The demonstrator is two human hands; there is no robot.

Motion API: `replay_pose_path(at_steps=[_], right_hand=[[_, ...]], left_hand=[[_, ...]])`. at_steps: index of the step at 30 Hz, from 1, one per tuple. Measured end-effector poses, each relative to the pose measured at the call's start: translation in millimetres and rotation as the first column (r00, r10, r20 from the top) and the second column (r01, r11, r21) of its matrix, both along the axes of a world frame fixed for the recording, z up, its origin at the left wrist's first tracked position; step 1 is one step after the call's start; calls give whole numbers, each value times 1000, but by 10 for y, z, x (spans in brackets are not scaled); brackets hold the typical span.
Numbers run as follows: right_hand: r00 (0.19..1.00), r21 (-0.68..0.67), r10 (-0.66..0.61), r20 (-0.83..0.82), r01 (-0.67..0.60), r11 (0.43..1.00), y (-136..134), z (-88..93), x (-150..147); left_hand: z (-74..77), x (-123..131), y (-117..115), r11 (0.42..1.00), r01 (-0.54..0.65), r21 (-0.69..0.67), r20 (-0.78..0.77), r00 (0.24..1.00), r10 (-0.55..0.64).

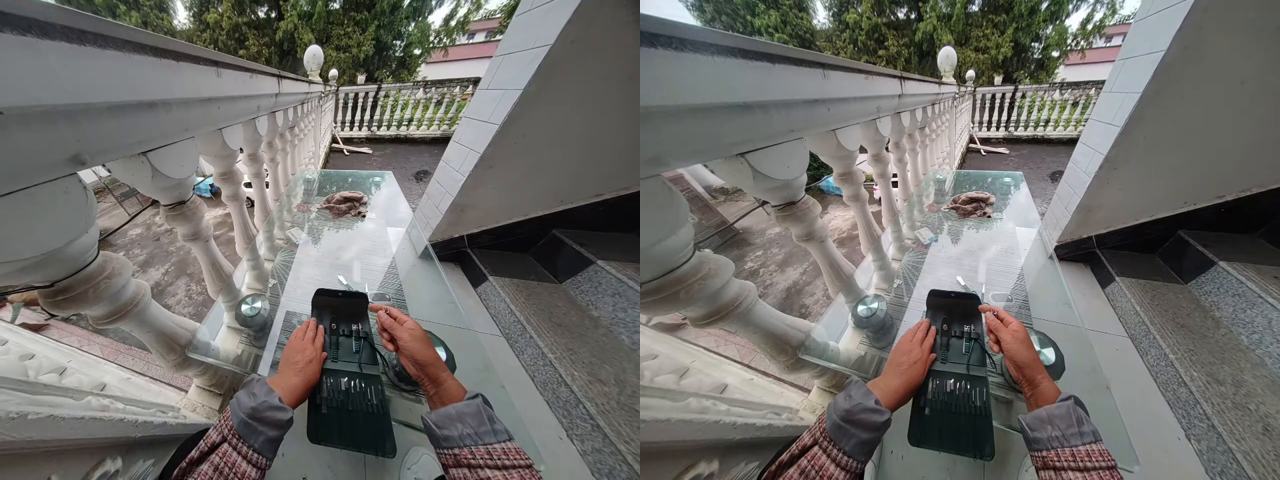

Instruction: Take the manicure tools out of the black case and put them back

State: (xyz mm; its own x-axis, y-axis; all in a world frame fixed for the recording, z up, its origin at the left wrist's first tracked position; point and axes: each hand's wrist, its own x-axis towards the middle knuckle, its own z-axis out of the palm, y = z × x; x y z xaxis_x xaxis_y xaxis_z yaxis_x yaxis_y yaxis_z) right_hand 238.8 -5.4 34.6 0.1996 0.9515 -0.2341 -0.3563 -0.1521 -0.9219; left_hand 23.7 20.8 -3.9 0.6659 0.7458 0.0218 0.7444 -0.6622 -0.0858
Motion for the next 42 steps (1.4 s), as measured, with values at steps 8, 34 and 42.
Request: replay_pose_path(at_steps=[8,34,42], right_hand=[[928,46,-39,371,23,999,39,-119,-100],[870,180,-233,434,169,969,424,-302,-268],[791,157,-169,588,94,983,440,-364,-260]], left_hand=[[32,0,-8,1000,-7,-10,-8,1000,7],[-51,-26,-5,999,29,20,-5,1000,-29],[10,-15,-11,999,32,4,-18,999,-32]])
